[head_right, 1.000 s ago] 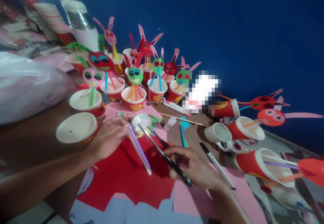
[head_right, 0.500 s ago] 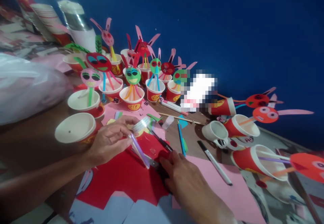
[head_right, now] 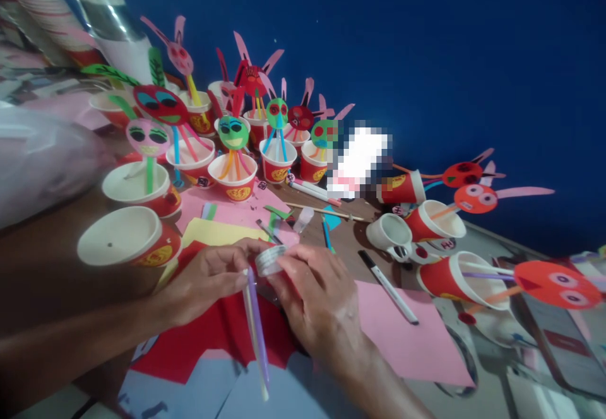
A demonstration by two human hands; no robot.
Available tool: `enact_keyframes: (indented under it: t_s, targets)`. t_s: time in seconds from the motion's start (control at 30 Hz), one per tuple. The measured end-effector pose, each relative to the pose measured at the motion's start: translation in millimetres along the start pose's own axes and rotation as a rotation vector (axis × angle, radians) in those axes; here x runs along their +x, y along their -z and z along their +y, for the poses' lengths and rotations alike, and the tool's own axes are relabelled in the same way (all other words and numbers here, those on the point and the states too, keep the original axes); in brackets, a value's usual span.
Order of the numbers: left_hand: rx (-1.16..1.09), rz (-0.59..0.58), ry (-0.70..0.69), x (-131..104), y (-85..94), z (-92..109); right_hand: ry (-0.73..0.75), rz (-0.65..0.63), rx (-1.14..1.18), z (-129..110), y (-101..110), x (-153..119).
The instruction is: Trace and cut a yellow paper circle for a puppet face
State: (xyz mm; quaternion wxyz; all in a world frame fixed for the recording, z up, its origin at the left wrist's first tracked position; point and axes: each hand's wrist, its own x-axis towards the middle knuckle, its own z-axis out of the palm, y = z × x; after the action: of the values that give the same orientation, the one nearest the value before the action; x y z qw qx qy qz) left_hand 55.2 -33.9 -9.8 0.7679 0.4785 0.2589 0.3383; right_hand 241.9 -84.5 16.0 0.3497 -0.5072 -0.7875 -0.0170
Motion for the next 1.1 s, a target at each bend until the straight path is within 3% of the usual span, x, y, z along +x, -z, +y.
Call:
enact_keyframes:
  t_s: [0.3, 0.67, 1.1]
  targets:
    - [0.136, -0.009, -0.049, -2.8, -11.7, 1.2, -0.035, -0.019, -0.083, 4.0, -11.7, 3.7]
    - [0.23, 0.02, -0.076, -5.0, -12.3, -2.0, -0.104, -0.079, -0.042, -1.7, -12.3, 5.3]
    - [0.182, 0.105, 0.023, -2.8, -12.5, -4.7, -0.028, -0.111, -0.246, 0.1, -24.6, -3.3]
